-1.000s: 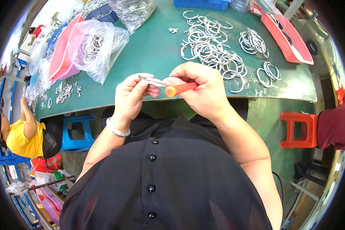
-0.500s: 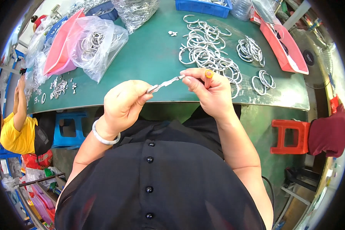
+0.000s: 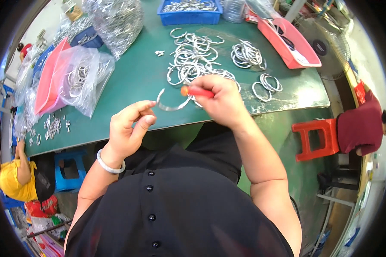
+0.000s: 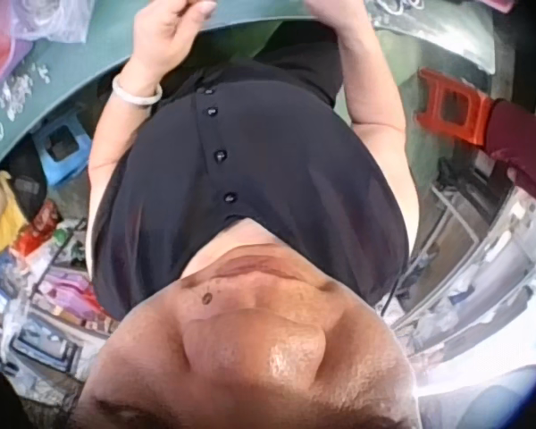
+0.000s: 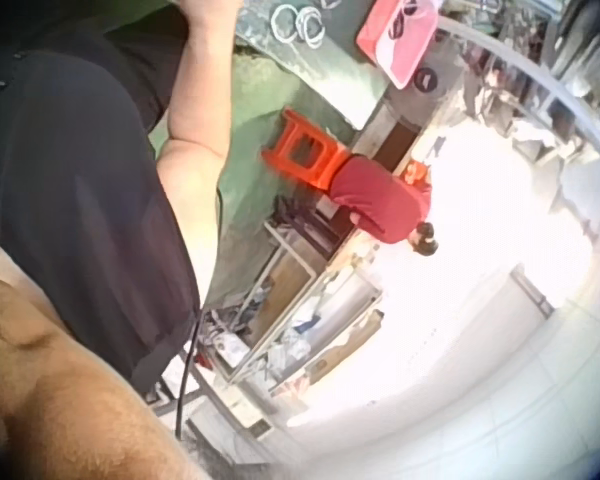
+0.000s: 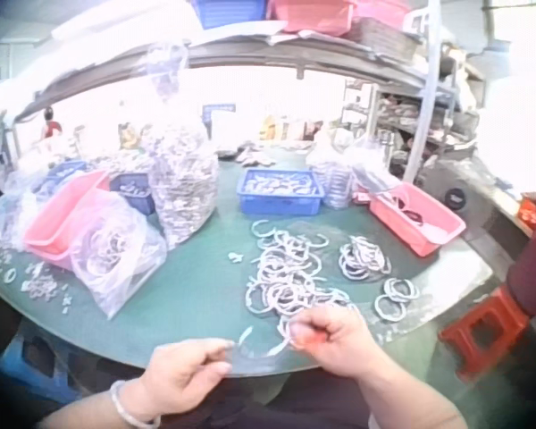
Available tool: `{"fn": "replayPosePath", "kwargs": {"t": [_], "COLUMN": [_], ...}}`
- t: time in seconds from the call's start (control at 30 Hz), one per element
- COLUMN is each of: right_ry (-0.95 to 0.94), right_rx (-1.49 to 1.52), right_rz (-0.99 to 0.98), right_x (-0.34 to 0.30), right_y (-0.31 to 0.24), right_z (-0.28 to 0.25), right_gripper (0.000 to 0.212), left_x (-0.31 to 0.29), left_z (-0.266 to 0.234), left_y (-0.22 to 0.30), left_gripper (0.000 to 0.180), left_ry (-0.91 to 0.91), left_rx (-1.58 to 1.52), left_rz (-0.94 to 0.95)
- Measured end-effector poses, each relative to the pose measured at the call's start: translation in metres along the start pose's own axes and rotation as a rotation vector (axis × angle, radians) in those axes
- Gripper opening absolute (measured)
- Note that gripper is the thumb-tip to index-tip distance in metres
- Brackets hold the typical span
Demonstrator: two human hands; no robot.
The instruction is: The person picks up metal rings and pins from a workbench, inserts the pins into the rings by hand, and applies pressure using a red tool to secure them.
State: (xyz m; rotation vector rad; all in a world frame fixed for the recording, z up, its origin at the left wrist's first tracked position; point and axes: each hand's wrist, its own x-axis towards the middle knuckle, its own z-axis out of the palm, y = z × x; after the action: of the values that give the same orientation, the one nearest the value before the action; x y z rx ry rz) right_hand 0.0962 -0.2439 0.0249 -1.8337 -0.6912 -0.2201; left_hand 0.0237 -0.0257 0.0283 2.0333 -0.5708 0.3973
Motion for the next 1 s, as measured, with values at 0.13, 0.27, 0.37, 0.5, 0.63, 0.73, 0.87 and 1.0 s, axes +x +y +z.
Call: {"fn": "replayPosePath", "kwargs": {"t": [0.13, 0.27, 0.37, 0.5, 0.63, 0.73, 0.87, 1.0], "right_ry": [0.180, 0.323, 0.298, 0.220, 0.005, -0.278, -0.617, -0.662], "right_rx": [-0.246, -0.288, -0.415, -0.811, -0.842, -0.745, -0.934, -0.973], "right_rz": [0.331, 0.488, 0.571, 0.529, 0.171, -0.161, -0.351, -0.460], "right_x": [0.037, 0.073, 0.087, 0.096, 0.097, 0.084, 0.070, 0.068], "right_y": [0.046, 0.090, 0.107, 0.105, 0.071, 0.054, 0.030, 0.031], "right_z": [-0.065, -0.128, -0.155, -0.147, -0.097, -0.049, 0.004, 0.022], "right_gripper": [0.016, 0.014, 0.017, 0.023, 0.022, 0.019, 0.011, 0.003], "left_x": [-0.009, -0.015, -0.017, -0.023, -0.027, -0.027, -0.028, -0.028], "left_z": [0.007, 0.014, 0.017, 0.020, 0.018, 0.019, 0.019, 0.019], "left_y": [-0.029, -0.048, -0.057, -0.064, -0.066, -0.066, -0.067, -0.066], "left_gripper": [0.016, 0.014, 0.013, 0.013, 0.013, 0.012, 0.012, 0.011], "left_ry": [0.049, 0.128, 0.178, 0.252, 0.277, 0.276, 0.281, 0.290], "left_rx": [-0.063, -0.206, -0.286, -0.346, -0.329, -0.324, -0.271, -0.252], "left_rz": [-0.178, -0.284, -0.339, -0.359, -0.333, -0.324, -0.292, -0.254]}}
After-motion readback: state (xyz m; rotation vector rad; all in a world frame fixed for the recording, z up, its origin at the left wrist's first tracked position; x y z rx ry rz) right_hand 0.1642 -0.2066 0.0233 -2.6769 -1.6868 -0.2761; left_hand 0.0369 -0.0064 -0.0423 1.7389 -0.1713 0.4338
